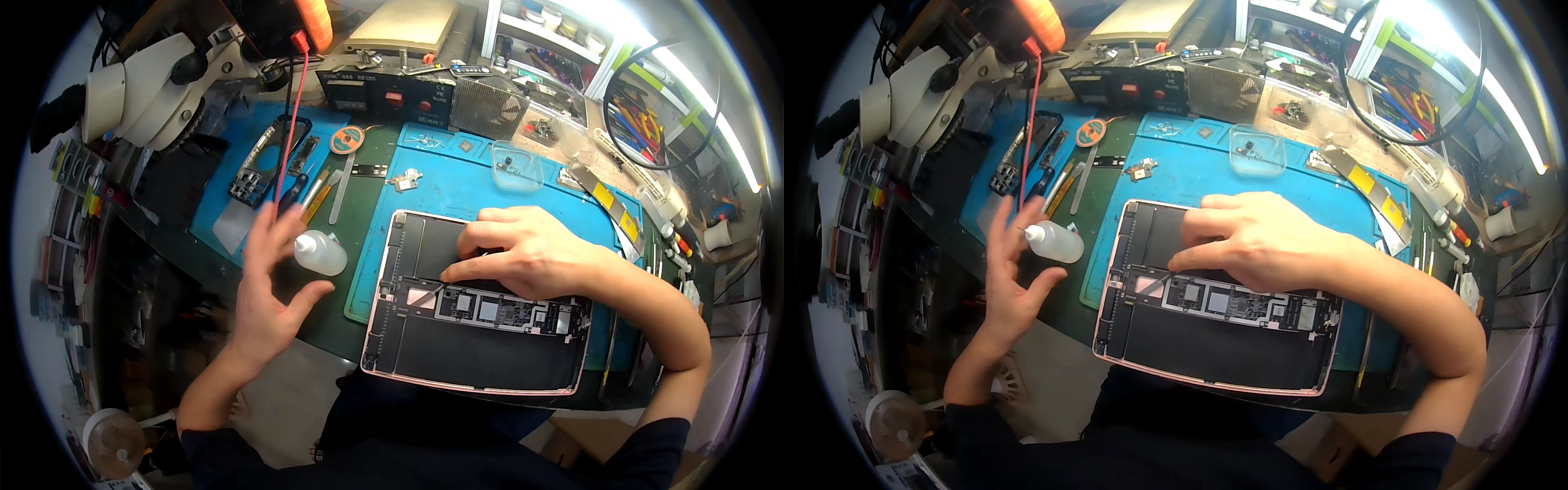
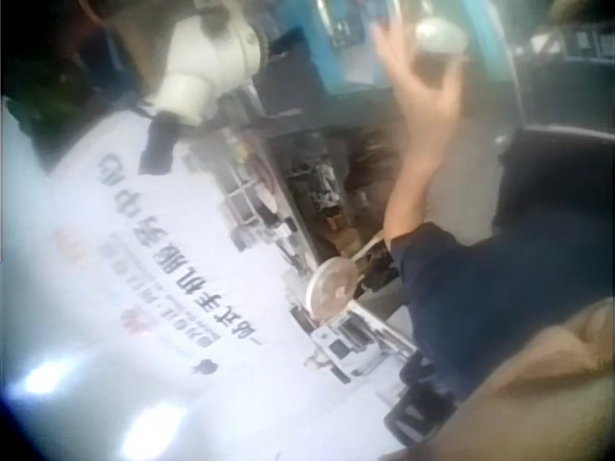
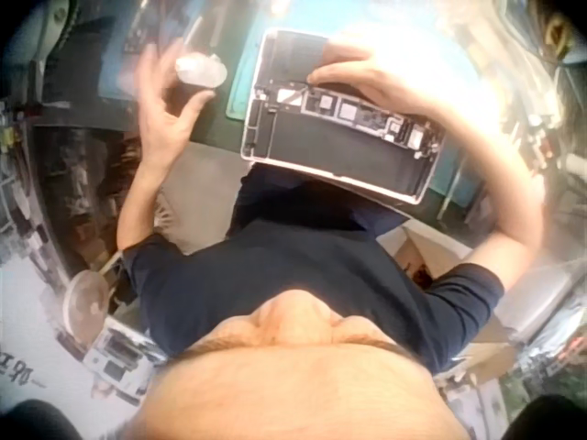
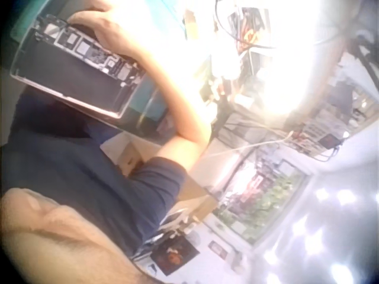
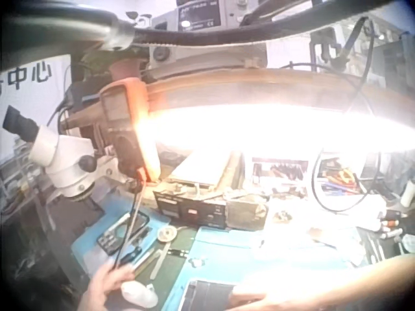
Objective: The person is repairing a tablet by applying a liquid from a small bottle onto the internal components and using a plastic card to spread it. They also use a metal tool to adjust parts inside the device.
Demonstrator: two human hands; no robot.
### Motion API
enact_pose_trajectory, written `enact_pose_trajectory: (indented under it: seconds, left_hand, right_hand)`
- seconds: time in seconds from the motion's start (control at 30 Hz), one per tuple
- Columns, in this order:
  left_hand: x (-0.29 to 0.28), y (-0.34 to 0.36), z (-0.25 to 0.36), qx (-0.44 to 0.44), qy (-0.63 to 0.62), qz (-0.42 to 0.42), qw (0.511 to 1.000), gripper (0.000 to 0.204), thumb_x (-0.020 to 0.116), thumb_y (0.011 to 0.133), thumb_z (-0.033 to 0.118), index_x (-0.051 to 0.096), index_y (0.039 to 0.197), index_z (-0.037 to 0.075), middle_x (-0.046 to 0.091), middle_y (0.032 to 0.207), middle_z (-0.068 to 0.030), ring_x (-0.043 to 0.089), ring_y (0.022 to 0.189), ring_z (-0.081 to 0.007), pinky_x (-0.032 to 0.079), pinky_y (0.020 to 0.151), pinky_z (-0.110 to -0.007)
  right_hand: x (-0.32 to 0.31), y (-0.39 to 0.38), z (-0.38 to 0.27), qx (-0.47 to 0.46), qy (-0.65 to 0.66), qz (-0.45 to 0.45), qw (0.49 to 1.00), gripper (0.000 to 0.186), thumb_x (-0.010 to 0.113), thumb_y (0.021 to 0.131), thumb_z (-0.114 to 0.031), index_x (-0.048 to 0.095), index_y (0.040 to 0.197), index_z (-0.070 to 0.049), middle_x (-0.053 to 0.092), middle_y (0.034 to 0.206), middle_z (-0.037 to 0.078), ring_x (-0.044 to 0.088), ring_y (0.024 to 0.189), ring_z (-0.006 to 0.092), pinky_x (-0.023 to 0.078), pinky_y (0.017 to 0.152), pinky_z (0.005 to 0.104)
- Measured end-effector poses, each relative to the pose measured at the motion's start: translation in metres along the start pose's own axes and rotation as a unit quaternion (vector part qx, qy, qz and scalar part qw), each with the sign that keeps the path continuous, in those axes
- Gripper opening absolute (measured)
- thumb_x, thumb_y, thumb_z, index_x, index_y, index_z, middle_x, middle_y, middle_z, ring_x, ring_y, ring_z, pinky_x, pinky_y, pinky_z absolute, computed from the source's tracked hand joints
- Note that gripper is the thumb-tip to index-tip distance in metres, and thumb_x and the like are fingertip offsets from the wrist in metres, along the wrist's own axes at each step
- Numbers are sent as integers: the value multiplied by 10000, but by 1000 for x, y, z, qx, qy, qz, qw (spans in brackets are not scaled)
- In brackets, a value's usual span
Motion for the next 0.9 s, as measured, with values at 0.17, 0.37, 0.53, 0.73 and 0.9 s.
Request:
enact_pose_trajectory:
  seconds: [0.17, 0.37, 0.53, 0.73, 0.9]
  left_hand:
    - [5, -44, 15, 256, 212, -38, 942, 573, 771, 995, 505, 645, 1302, 37, 674, 1218, -119, 662, 1127, -265, 531, 1005, -410]
    - [60, -121, 18, 193, -68, -86, 975, 343, 865, 955, 262, 734, 1178, 37, 778, 1039, -45, 731, 810, -180, 582, 677, -297]
    - [108, -125, 42, -312, -471, -256, 784, 571, 495, 1177, 403, 599, 1401, -112, 782, 1196, -231, 811, 978, -239, 623, 688, -269]
    - [126, -92, 65, -433, -480, -355, 675, 872, 277, 1157, 635, 613, 1369, -142, 785, 1120, -271, 818, 910, -283, 612, 615, -279]
    - [120, -88, 64, -408, -445, -373, 704, 838, 266, 1167, 596, 638, 1342, -135, 791, 1052, -245, 814, 858, -284, 614, 616, -297]
  right_hand:
    - [-1, 0, 0, 3, -8, -2, 1000, 536, 776, 740, 11, 812, 1236, -190, 699, 1088, -12, 658, 911, 215, 577, 693, 359]
    - [-5, 5, -3, 16, 18, -25, 999, 500, 761, 768, 18, 810, 1226, -176, 693, 1102, -1, 662, 930, 227, 588, 718, 372]
    - [-9, 10, -10, 37, 43, -20, 998, 346, 747, 851, -16, 804, 1163, -154, 656, 1141, 49, 651, 922, 262, 592, 749, 392]
    - [-13, 27, -14, 313, 62, -33, 947, 451, 695, 1042, -326, 611, 1395, -60, 658, 1275, 190, 681, 1173, 388, 567, 987, 466]
    - [-16, 56, -2, 371, -23, -119, 921, 343, 693, 1044, -360, 768, 1198, -63, 772, 1095, 187, 744, 1015, 375, 577, 909, 474]
Point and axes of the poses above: each hand's wrist, its own y-axis towards the middle knuckle, its own x-axis out of the palm, z = x × y, the point moved 1 cm from there along y, towards the middle knuckle
